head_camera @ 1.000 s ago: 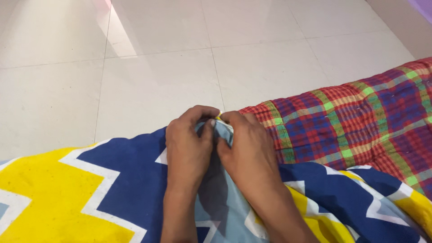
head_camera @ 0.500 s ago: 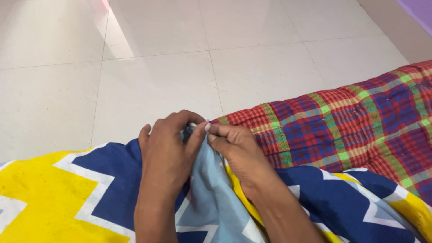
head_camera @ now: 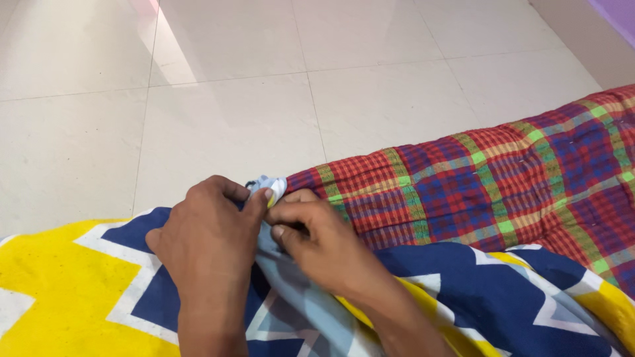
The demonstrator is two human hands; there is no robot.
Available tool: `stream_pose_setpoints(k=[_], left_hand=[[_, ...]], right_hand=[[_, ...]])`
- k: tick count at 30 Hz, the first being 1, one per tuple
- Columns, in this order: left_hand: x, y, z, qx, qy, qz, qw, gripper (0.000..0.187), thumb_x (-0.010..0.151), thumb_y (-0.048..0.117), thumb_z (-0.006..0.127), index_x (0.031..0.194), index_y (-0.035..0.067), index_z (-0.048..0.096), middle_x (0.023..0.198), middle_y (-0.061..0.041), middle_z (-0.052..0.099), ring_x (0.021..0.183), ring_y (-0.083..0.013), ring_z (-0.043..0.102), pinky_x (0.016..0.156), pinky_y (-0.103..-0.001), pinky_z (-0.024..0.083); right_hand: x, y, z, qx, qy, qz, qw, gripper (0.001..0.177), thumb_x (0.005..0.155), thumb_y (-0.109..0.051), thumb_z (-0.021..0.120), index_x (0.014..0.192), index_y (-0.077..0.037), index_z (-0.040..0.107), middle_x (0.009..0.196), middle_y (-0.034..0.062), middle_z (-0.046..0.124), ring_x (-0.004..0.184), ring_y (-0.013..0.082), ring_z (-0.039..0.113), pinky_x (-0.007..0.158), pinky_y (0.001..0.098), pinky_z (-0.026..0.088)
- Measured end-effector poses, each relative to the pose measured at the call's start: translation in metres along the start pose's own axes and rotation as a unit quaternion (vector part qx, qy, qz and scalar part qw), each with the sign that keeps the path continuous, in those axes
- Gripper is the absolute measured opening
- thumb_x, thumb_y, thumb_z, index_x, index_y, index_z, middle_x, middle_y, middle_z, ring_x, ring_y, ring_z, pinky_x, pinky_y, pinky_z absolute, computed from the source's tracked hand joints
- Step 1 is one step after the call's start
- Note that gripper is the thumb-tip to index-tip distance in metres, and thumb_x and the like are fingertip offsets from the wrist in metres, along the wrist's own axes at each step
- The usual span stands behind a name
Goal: The person rolls a blue, yellow, and white patterned bed sheet around a red plaid pillow. They use both hands to tuck the sheet's edge and roll it tightly along the length of the pillow.
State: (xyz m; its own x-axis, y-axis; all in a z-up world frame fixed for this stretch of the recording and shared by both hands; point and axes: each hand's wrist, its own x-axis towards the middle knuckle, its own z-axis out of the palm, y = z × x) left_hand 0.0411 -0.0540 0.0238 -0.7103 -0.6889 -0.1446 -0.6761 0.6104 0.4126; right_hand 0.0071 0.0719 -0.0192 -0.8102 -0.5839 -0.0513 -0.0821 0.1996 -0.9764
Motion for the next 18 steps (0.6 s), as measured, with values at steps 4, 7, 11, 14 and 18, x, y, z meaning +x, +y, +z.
stream_pose_setpoints(k=[4,7,11,14,18], left_hand=[[0.002,0.003,-0.003,0.011,-0.003,0.017,1.0,0.029,0.078,0.045,0.08,0.089,0.018,0.079,0.07,-0.008,0.075,0.077,-0.0307,0.071,0.078,-0.047,0.037],[0.005,0.0,-0.002,0.014,-0.008,0.032,0.999,0.033,0.076,0.047,0.081,0.091,0.018,0.079,0.072,-0.009,0.076,0.079,-0.0313,0.071,0.077,-0.047,0.038],[0.01,-0.002,0.007,0.027,0.012,0.062,0.998,0.032,0.077,0.046,0.08,0.089,0.016,0.079,0.076,-0.011,0.075,0.079,-0.0327,0.071,0.076,-0.047,0.038],[0.014,-0.005,0.016,0.003,0.03,0.074,0.997,0.027,0.078,0.04,0.078,0.088,0.015,0.077,0.074,-0.012,0.074,0.077,-0.0336,0.071,0.077,-0.048,0.039],[0.017,-0.013,0.027,-0.075,0.081,0.117,0.987,0.019,0.073,0.028,0.077,0.078,0.011,0.071,0.071,-0.012,0.072,0.075,-0.036,0.068,0.074,-0.05,0.04]], right_hand=[[-0.003,-0.003,0.003,-0.1,0.023,-0.013,0.995,0.01,0.089,-0.003,0.063,0.094,0.002,0.07,0.1,0.0091,0.065,0.08,0.0206,0.066,0.07,0.0342,0.051],[-0.003,-0.004,0.003,-0.106,0.029,-0.045,0.993,0.009,0.089,-0.002,0.063,0.093,0.003,0.07,0.1,0.0099,0.065,0.079,0.0217,0.066,0.069,0.0348,0.052],[-0.002,-0.002,0.001,-0.107,0.034,-0.033,0.993,0.01,0.089,-0.004,0.063,0.091,0.003,0.069,0.099,0.0091,0.068,0.079,0.0221,0.068,0.069,0.0346,0.052],[-0.001,0.002,0.003,-0.106,0.053,-0.032,0.992,0.012,0.089,-0.007,0.064,0.091,0.003,0.071,0.099,0.009,0.071,0.079,0.0228,0.07,0.068,0.0345,0.053],[0.001,0.005,0.007,-0.132,0.095,-0.083,0.983,0.015,0.089,-0.009,0.066,0.096,0.002,0.073,0.097,0.0106,0.074,0.08,0.0233,0.073,0.07,0.0334,0.056]])
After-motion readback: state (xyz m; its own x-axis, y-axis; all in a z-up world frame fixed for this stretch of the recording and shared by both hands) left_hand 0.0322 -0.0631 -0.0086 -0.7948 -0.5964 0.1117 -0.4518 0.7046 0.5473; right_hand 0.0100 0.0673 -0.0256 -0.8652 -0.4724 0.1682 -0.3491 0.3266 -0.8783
